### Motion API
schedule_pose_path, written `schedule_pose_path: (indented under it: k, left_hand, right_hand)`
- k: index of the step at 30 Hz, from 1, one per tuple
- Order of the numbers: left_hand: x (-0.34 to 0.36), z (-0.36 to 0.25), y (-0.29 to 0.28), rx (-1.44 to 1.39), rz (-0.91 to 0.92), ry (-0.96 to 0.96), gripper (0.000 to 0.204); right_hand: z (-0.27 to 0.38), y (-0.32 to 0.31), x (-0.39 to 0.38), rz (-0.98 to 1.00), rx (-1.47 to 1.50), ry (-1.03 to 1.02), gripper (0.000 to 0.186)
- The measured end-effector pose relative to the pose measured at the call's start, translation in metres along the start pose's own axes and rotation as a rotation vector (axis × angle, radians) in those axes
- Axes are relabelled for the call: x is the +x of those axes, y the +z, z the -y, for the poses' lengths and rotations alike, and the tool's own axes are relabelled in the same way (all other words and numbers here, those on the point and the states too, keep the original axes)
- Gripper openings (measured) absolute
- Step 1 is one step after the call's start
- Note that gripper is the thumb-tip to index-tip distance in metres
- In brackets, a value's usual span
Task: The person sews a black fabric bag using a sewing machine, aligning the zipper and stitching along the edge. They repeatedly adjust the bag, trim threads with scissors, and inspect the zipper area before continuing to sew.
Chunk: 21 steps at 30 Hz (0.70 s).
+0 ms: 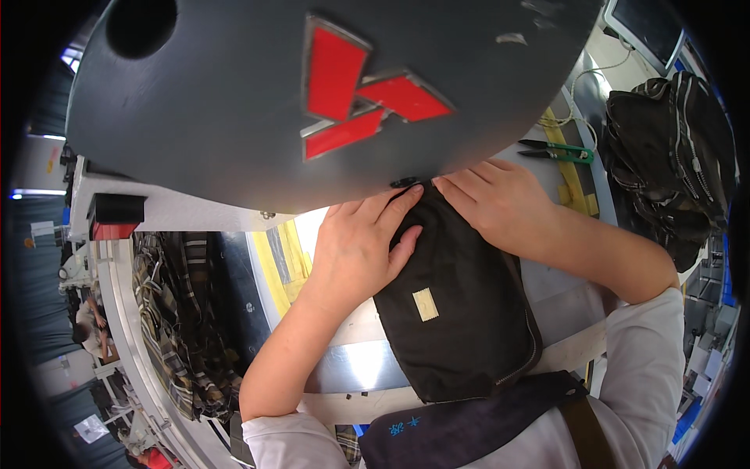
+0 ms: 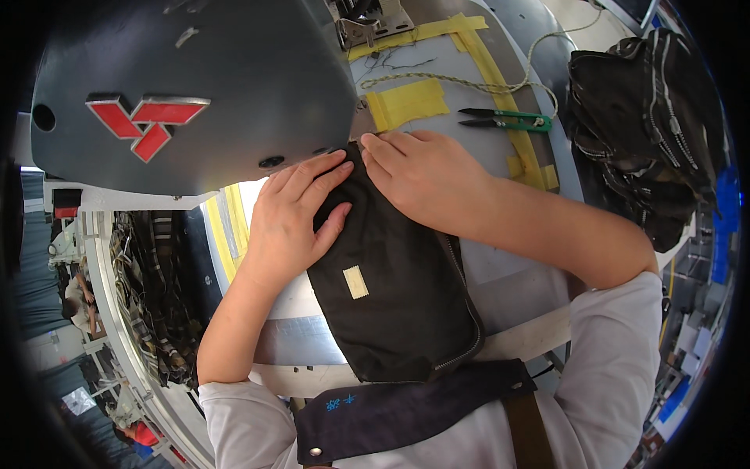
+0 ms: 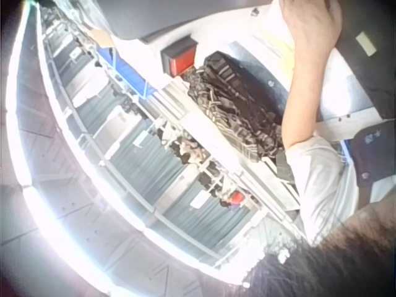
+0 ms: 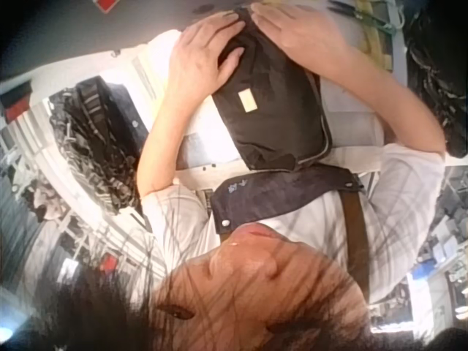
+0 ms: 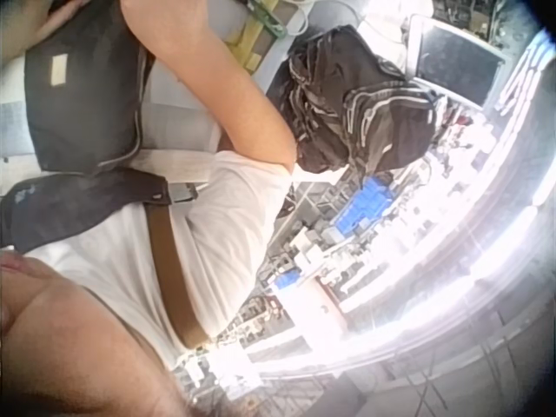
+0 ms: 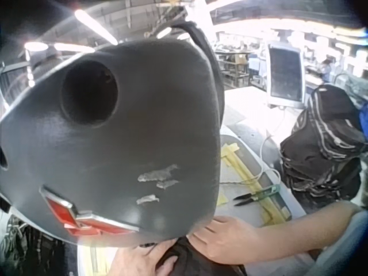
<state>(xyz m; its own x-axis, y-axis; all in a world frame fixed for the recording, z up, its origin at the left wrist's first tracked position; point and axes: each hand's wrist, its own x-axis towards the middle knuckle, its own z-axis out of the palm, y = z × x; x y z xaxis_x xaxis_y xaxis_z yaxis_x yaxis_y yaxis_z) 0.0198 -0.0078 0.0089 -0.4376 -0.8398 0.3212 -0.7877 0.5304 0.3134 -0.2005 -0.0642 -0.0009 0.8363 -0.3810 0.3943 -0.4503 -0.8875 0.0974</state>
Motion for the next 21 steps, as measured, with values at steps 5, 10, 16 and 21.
schedule_pose_path:
  k: [5,10,16,21]
  left_hand:
    - [0.002,0.002,0.0,-0.001,0.012,-0.002,0.041]
    - [0.002,0.0,-0.001,0.004,0.012,-0.017,0.04]
    - [0.002,0.0,-0.001,0.006,-0.001,-0.008,0.039]
    - [0.006,0.007,0.002,0.042,0.006,-0.04,0.037]
  right_hand:
    - [-0.003,0.002,0.0,0.02,-0.021,-0.008,0.032]
    - [-0.004,0.002,0.001,0.009,-0.008,-0.015,0.032]
    - [-0.002,0.002,0.0,-0.002,-0.027,-0.022,0.033]
    - [-0.011,0.006,0.006,-0.027,-0.05,-0.026,0.033]
